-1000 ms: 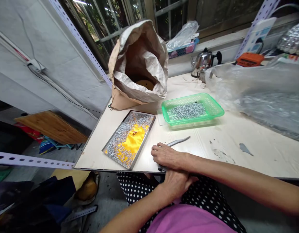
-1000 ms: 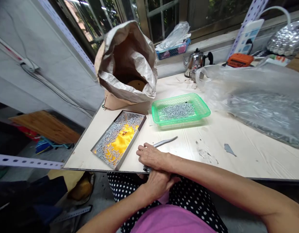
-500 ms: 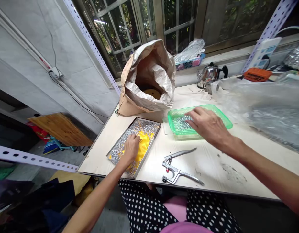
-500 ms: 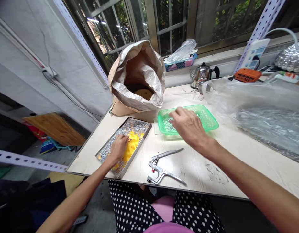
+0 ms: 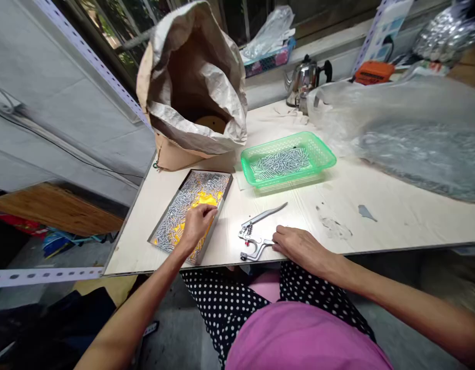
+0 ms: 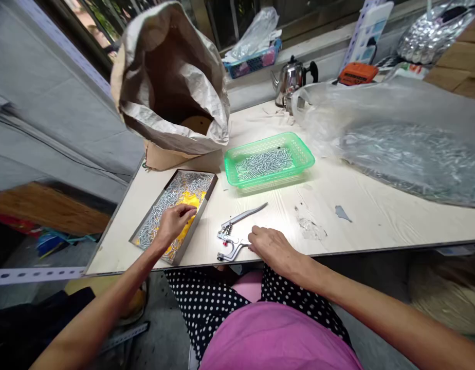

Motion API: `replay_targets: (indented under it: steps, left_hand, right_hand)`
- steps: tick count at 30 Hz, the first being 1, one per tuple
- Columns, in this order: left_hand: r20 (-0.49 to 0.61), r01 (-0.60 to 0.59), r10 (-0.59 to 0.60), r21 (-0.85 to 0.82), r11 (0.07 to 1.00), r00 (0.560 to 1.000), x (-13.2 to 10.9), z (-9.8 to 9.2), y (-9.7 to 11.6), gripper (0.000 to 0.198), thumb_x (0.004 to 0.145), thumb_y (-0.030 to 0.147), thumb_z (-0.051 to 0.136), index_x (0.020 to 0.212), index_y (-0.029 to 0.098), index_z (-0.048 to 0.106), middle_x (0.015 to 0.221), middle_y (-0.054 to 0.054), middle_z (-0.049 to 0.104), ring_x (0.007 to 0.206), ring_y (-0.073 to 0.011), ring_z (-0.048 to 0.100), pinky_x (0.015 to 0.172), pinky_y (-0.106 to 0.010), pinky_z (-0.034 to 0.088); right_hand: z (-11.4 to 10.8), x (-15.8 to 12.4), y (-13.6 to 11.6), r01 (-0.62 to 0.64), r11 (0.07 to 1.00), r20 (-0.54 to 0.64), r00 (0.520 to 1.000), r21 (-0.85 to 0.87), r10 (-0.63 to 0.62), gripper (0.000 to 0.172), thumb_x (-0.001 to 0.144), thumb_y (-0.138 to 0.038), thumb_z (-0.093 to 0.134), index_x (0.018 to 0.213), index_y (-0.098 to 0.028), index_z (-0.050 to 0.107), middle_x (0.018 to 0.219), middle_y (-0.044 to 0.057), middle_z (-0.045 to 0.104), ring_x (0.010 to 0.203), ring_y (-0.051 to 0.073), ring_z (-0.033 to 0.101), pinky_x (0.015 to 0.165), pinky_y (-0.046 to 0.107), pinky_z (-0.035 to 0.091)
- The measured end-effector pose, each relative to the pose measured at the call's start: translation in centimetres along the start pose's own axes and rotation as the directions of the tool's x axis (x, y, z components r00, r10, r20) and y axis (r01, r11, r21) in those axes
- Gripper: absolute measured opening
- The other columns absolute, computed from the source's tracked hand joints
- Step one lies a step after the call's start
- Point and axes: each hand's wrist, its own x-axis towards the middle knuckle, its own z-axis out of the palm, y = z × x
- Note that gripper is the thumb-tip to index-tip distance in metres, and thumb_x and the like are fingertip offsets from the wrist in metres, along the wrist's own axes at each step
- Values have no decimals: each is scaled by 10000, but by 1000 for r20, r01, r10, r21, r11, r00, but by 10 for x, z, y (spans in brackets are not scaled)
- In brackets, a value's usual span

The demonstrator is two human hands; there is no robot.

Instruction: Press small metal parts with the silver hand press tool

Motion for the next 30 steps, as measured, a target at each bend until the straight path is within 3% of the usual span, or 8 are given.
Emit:
replay_targets:
  steps: [3,7,13,15,17,21,24,30]
  left_hand:
    - [15,-99,103,-178,979,995,-38,18,25,186,909,291,566,924,184,718,896,-44,726,795,-174,654,749,-280,506]
    - [63,-284,284,-14,959,957,-73,46,30,198,944,236,513,907,170,696,863,-66,671,840,-193,617,780,-311,510]
    - [131,-263,248,113,958,960,-82,49,22,202,921,189,495,1004,155,677,938,-97,630,902,-222,588,796,-342,508]
    - [125,-189,186,11,982,974,-80,45,25,173,894,204,530,951,170,690,921,-88,641,897,-220,595,804,-341,503]
    - [135,1,26,-199,980,991,-77,44,31,156,875,252,563,876,176,700,842,-68,656,816,-198,614,759,-316,507]
    - [360,477,-316,-597,645,878,-70,45,47,280,750,406,704,841,142,692,640,-13,630,552,-123,563,550,-233,468]
    - [436,560,-352,-642,524,828,-67,44,59,391,638,456,782,808,116,693,541,22,582,453,-69,466,452,-176,355]
    - [434,586,-394,-582,563,810,-67,44,66,430,593,487,780,742,93,693,472,45,520,409,-40,355,410,-174,223]
  right_hand:
    - [1,3,0,-3,999,-28,1000,-43,2,155,946,-210,530,843,-156,635,863,63,635,717,167,584,607,294,365]
    - [4,4,-1,5,998,-45,999,-57,-7,124,935,-221,557,859,-154,629,870,64,637,723,170,578,597,300,344]
    - [13,1,3,55,998,-96,994,-36,-58,110,942,-215,549,861,-161,598,862,53,634,715,161,557,608,301,310]
    - [19,2,6,76,996,-119,990,-42,-80,122,949,-210,525,852,-168,586,847,48,627,698,157,538,607,304,291]
    - [25,3,10,94,995,-142,985,-44,-99,111,945,-189,510,855,-172,574,845,45,621,694,154,524,612,306,279]
    - [29,4,13,122,992,-164,978,-36,-126,108,927,-121,482,869,-175,556,854,42,615,701,149,506,631,309,265]
    - [29,3,12,115,993,-170,978,-32,-119,112,923,-111,476,869,-178,547,854,41,609,693,150,495,630,314,250]
    - [33,2,10,93,995,-187,977,-47,-101,108,925,-121,472,877,-174,553,850,47,606,683,153,479,619,316,230]
